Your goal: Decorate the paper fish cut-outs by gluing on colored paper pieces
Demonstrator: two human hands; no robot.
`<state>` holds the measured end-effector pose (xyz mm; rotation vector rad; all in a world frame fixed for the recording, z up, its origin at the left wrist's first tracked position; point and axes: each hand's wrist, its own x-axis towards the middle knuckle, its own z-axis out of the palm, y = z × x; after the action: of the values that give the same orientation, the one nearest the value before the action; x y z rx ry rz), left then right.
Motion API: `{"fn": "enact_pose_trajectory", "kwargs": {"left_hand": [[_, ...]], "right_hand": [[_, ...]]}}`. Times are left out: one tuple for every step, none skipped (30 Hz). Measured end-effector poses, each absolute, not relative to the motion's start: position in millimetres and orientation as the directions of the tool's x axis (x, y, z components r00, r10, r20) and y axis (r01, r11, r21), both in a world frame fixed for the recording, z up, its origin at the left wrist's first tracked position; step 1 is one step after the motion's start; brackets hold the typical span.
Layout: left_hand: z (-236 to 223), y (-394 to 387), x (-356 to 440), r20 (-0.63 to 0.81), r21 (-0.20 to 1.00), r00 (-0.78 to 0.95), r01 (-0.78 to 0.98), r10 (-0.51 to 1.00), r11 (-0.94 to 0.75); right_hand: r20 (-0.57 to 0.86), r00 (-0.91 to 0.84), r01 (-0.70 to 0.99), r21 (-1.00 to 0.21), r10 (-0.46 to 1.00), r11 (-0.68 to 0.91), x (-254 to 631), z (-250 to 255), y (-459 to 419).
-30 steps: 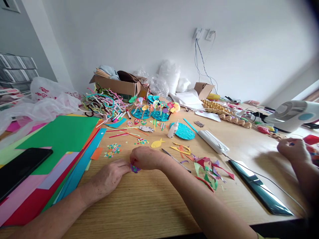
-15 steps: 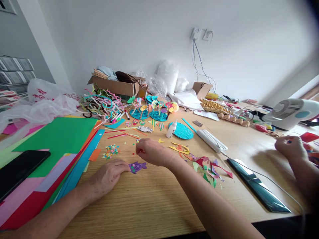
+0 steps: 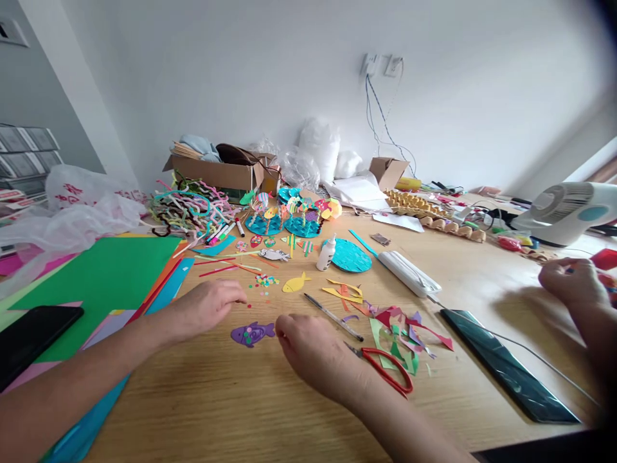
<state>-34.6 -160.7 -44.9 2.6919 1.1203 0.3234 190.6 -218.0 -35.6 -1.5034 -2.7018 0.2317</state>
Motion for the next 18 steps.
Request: {"fn": "enact_pose_trajectory", "kwargs": {"left_hand": [[-44.1, -154.2, -31.3, 0.12, 0.276, 0.686, 0.672, 0.718, -0.688], [-43.5, -148.0, -27.6, 0.122, 0.277, 0.682, 0.674, 0.721, -0.685], [-42.9, -142.3, -23.7, 0.123, 0.28, 0.679, 0.676, 0.723, -0.682], [-42.3, -137.1, -19.8, 0.125, 0.283, 0.675, 0.678, 0.727, -0.678], [-41.6, -132.4, -16.1, 0.121, 0.287, 0.665, 0.688, 0.737, -0.667], [-40.9, -128.1, -12.7, 0.112, 0.289, 0.65, 0.703, 0.752, -0.65], [-40.0, -124.2, -9.7, 0.1, 0.287, 0.633, 0.72, 0.768, -0.631], [-39.0, -120.6, -7.1, 0.087, 0.283, 0.616, 0.738, 0.783, -0.612], [-38.0, -117.1, -4.9, 0.075, 0.277, 0.603, 0.753, 0.794, -0.597], [-37.2, -113.6, -3.1, 0.068, 0.268, 0.593, 0.763, 0.802, -0.588], [-36.5, -110.1, -1.7, 0.064, 0.26, 0.589, 0.77, 0.806, -0.583], [-36.3, -106.4, -0.4, 0.064, 0.253, 0.586, 0.774, 0.808, -0.581], [-36.5, -102.6, 0.7, 0.062, 0.247, 0.582, 0.778, 0.811, -0.578], [-37.1, -98.6, 2.0, 0.059, 0.243, 0.58, 0.781, 0.812, -0.576], [-38.0, -94.7, 3.3, 0.055, 0.24, 0.581, 0.782, 0.812, -0.576], [-39.2, -91.0, 5.0, 0.05, 0.238, 0.585, 0.78, 0.809, -0.579], [-40.5, -87.4, 7.0, 0.044, 0.236, 0.592, 0.777, 0.805, -0.584], [-41.8, -84.1, 9.3, 0.038, 0.234, 0.598, 0.773, 0.8, -0.589]], "right_hand": [[-0.024, -0.561, 0.821, -0.148, 0.828, 0.552, 190.4, -39.7, -218.5], [0.0, -0.598, 0.793, -0.147, 0.802, 0.591, 190.2, -43.6, -218.6], [0.029, -0.636, 0.76, -0.148, 0.771, 0.633, 190.1, -47.2, -218.5], [0.062, -0.673, 0.724, -0.15, 0.737, 0.673, 190.0, -50.5, -218.2], [0.096, -0.705, 0.687, -0.153, 0.703, 0.71, 189.9, -53.6, -217.9], [0.129, -0.731, 0.652, -0.157, 0.67, 0.742, 190.0, -56.4, -217.5], [0.161, -0.75, 0.622, -0.161, 0.642, 0.767, 190.0, -59.0, -217.3], [0.191, -0.759, 0.6, -0.165, 0.622, 0.783, 190.0, -61.5, -217.2], [0.217, -0.765, 0.582, -0.172, 0.607, 0.795, 189.9, -64.0, -217.2], [0.24, -0.768, 0.565, -0.181, 0.593, 0.805, 189.6, -66.4, -217.4], [0.259, -0.772, 0.548, -0.193, 0.581, 0.814, 189.1, -68.8, -217.6], [0.274, -0.774, 0.534, -0.204, 0.571, 0.821, 188.4, -71.1, -217.8], [0.283, -0.778, 0.52, -0.21, 0.561, 0.828, 187.5, -73.3, -217.9], [0.288, -0.783, 0.509, -0.213, 0.551, 0.834, 186.4, -75.3, -217.8], [0.289, -0.788, 0.502, -0.211, 0.544, 0.839, 185.4, -77.0, -217.6], [0.288, -0.79, 0.5, -0.206, 0.541, 0.841, 184.4, -78.4, -217.1], [0.286, -0.793, 0.499, -0.202, 0.538, 0.843, 183.6, -79.4, -216.5], [0.284, -0.796, 0.497, -0.199, 0.535, 0.845, 183.0, -80.0, -215.9]]}}
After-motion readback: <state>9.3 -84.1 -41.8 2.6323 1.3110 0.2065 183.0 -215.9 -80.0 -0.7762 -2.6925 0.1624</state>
